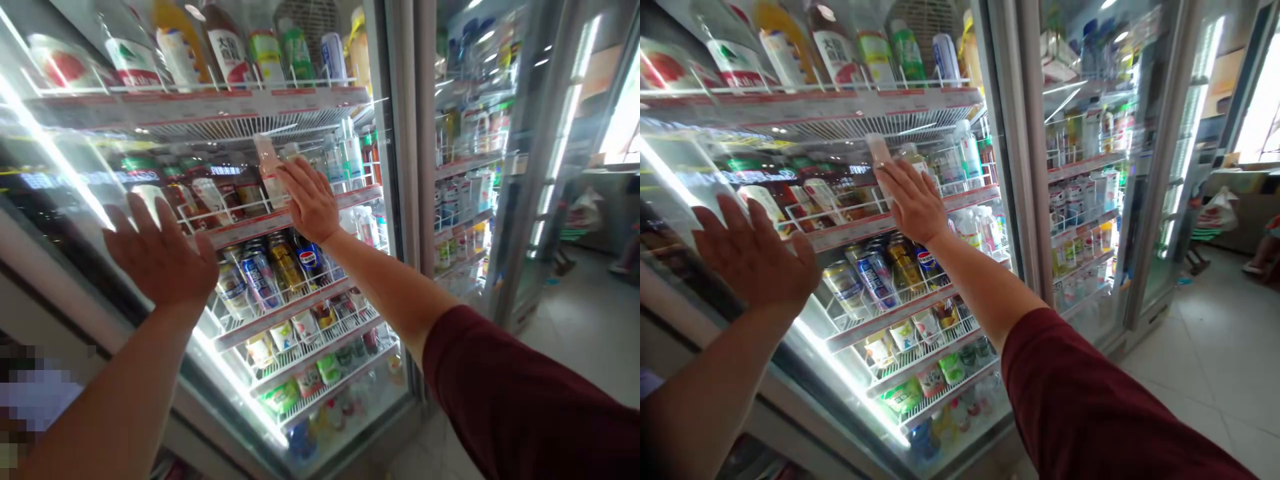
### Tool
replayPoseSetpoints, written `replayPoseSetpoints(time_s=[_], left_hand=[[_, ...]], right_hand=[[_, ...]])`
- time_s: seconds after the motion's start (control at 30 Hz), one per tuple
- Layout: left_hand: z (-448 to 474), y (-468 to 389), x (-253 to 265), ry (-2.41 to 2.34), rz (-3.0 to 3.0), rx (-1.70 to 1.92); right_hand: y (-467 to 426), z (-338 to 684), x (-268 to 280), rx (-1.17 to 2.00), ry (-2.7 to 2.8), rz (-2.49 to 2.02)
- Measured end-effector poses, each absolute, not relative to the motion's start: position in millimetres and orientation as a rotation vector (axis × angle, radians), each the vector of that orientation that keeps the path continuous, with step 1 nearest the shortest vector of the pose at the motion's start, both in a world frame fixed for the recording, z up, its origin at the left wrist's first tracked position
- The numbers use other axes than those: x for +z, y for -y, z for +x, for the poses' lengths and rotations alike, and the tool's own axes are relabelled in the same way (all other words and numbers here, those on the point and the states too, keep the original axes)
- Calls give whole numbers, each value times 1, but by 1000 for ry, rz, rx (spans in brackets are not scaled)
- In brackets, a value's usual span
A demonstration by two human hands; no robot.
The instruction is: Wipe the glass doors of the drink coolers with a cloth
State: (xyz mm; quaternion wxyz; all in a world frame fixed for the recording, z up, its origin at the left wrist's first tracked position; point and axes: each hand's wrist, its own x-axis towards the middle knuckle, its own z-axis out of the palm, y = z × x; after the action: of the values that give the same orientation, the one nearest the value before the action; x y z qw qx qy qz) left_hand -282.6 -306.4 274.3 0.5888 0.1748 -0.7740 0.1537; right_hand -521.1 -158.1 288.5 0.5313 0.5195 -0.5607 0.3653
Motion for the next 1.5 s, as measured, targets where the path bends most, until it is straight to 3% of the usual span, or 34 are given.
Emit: replayPoseSetpoints(time_s=[0.07,0.23,0.3,0.47,0.7,0.93,1.1,1.17,1.33,1.4,1.5], left_hand=[[-282,306,274,1808,387,333],[-282,309,273,1801,362,320],[-282,311,273,1801,353,354],[-283,314,272,1806,366,400],[-283,312,273,1804,338,334],[-282,311,273,1803,397,422],[-283,313,272,1797,387,428],[-283,313,273,1798,388,428],[-284,313,273,1790,371,391],[-284,313,274,1783,367,384],[-284,313,273,1783,369,394]], right_hand=[[159,-523,287,911,1335,1246],[143,-515,283,371,1219,1758],[144,-515,280,449,1231,1707],[161,-527,272,1080,1285,1140],[146,-520,265,460,1149,1658],[156,-520,255,956,1350,1232],[123,-539,264,407,1189,1765],[107,-561,281,447,1207,1709],[94,-601,304,999,1371,1128],[96,-594,291,951,1344,1207],[96,-573,269,600,1232,1635]])
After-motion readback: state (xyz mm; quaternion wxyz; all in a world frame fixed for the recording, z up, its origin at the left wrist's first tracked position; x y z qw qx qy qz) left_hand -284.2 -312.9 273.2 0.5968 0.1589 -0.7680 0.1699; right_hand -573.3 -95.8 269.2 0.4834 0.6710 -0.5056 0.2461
